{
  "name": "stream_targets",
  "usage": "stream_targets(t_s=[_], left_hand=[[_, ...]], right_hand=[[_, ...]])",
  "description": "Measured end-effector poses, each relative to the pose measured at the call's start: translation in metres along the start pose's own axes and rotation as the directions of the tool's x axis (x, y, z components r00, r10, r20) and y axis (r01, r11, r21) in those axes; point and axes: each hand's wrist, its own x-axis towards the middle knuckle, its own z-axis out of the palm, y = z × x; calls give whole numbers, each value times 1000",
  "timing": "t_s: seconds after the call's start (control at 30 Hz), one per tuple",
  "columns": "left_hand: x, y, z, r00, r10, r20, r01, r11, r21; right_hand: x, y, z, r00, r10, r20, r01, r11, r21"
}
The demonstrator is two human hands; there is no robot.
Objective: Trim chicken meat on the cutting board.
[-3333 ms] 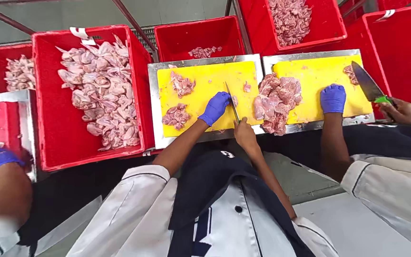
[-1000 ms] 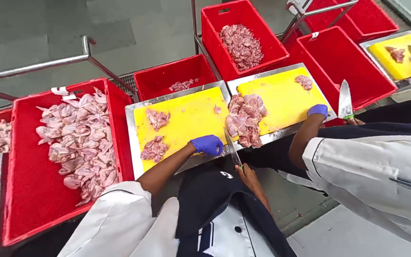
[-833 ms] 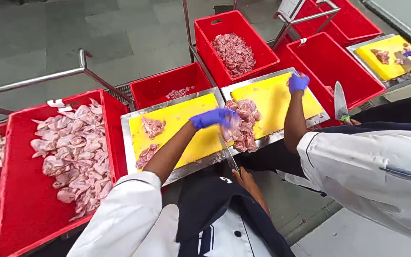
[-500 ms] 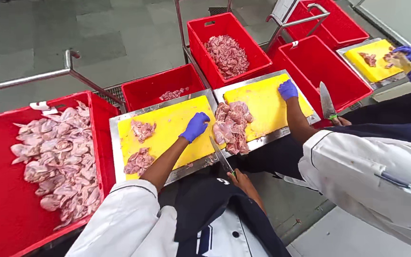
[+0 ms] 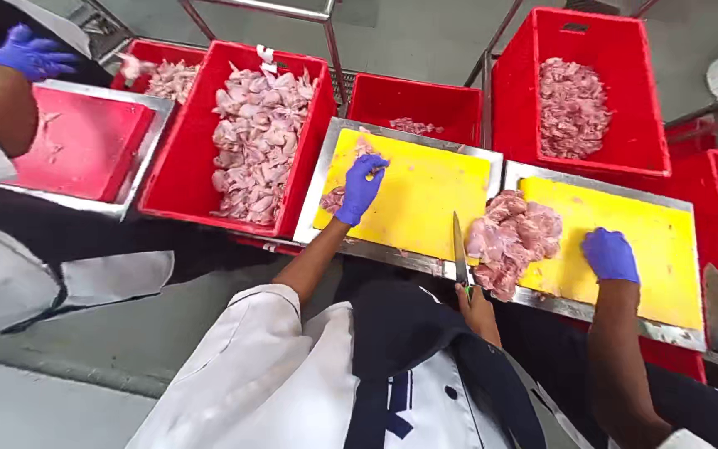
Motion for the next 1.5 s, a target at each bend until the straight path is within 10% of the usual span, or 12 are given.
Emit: stream_targets(t_s=[0.2,0.37,0.63,1.03,1.5], left_hand=[[32,-60,-31,925,-133,355,67,979,191],[58,-76,-59,891,-228,393,95,939,330],[89,-90,-36,722,-228,653,-112,893,436],[72,-84,-32,733,-327,597,126,927,353],[72,-121,-51,795,-271,543,413,897,-158]], right_hand=[[4,-45,8,990,-111,-89,112,994,11],[16,-93,19,983,-178,-51,179,984,3],[49,-183,31,991,-5,-133,-15,989,-148],[53,-266,70,984,-148,97,149,989,5],[59,-276,50,940,-208,269,75,898,433]])
